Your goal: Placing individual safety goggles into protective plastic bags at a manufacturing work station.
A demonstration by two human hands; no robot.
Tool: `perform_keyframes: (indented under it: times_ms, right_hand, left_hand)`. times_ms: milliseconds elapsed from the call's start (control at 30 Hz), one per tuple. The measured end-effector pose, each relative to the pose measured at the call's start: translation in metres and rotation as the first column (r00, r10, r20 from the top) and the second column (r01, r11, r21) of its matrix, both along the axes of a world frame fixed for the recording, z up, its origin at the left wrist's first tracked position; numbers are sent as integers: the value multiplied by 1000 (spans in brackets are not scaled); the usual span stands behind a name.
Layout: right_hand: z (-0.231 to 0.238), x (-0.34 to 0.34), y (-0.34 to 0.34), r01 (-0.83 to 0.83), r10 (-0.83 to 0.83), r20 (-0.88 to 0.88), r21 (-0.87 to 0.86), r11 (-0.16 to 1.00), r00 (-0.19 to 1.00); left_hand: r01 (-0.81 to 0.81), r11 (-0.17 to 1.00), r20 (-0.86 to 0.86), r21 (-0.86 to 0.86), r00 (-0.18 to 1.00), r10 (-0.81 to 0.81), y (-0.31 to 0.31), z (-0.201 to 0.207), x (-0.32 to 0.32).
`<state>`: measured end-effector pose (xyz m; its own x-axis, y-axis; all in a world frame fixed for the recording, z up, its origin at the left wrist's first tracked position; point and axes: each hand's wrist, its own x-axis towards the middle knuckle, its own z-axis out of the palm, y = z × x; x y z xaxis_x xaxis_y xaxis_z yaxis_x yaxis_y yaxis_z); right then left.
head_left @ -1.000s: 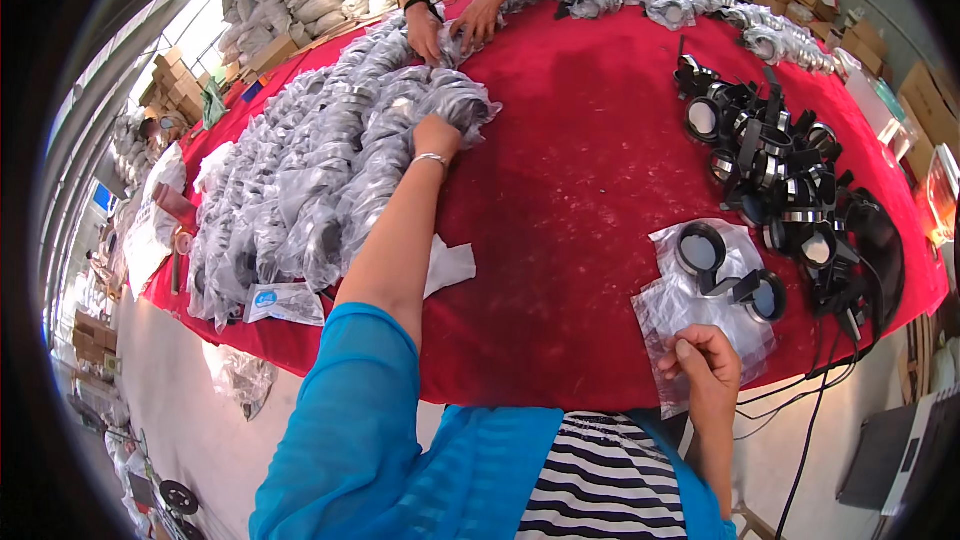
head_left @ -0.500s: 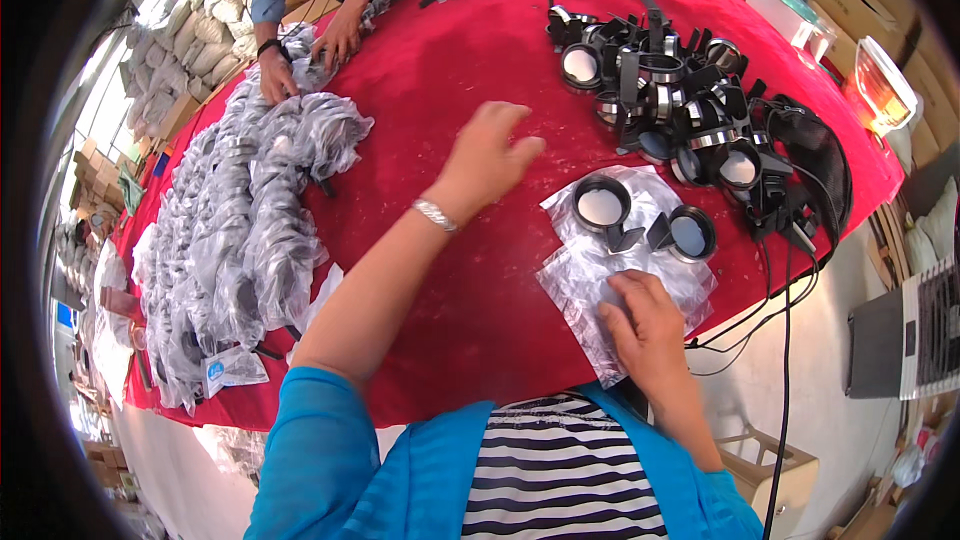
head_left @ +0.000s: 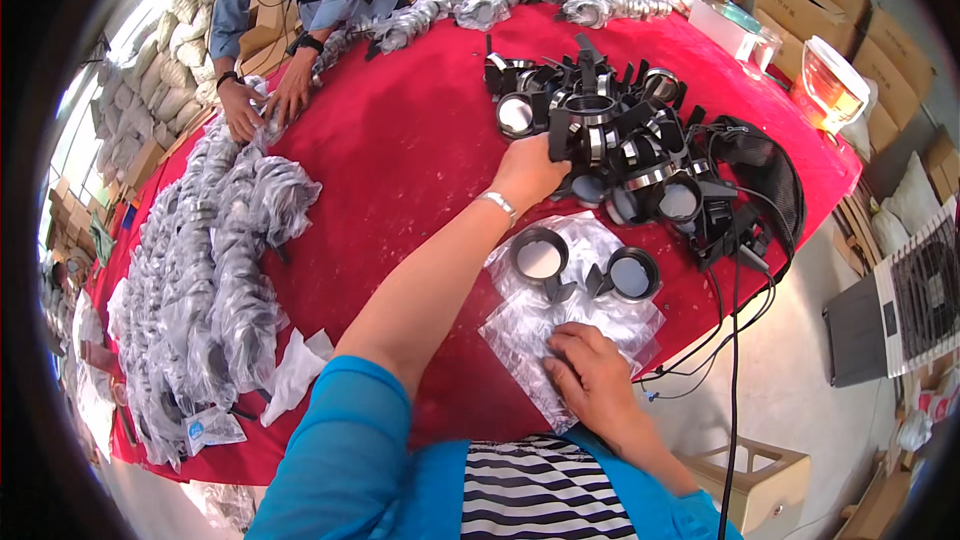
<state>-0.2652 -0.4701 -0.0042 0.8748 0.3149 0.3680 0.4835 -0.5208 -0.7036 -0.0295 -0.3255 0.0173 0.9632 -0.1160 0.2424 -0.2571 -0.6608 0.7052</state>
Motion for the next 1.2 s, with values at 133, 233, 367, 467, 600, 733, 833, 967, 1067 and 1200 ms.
perform_keyframes:
  times_ms: [133,233,367,467,600,733,833,967,1067,1200]
  right_hand:
    - [-2,0,-2,-24,24,12,17,1000,1000]
    - [-1,2,-5,-43,40,43,71,997,998]
    - [9,7,-18,-39,61,-67,293,955,996]
    - [13,28,-42,103,-106,-13,376,921,994]
    - [41,81,-44,298,-295,-113,631,716,949]
    - [60,156,-50,365,-473,69,542,757,878]
    - [68,223,-76,446,-595,164,516,731,787]
    - [66,317,-106,491,-572,52,456,743,818]
    - [62,364,-105,534,-539,-47,228,814,841]
    - [68,391,-80,357,-380,-65,-225,907,923]
  left_hand:
    - [-17,998,71,68,997,12,46,8,-27]
    - [-20,995,87,101,996,11,90,11,-44]
    - [-42,999,-376,-4,926,37,140,36,-79]
    - [-35,985,-310,-168,950,-19,147,48,-110]
    - [-156,881,-48,-446,987,150,148,22,-131]
    - [-238,724,9,-647,948,319,148,-25,-133]
    - [-280,649,-65,-707,940,335,156,-42,-125]
    - [-313,651,-150,-692,944,295,161,-48,-122]
    - [-345,651,-171,-676,933,317,160,-42,-124]
    - [-387,632,-202,-671,916,347,163,-45,-123]
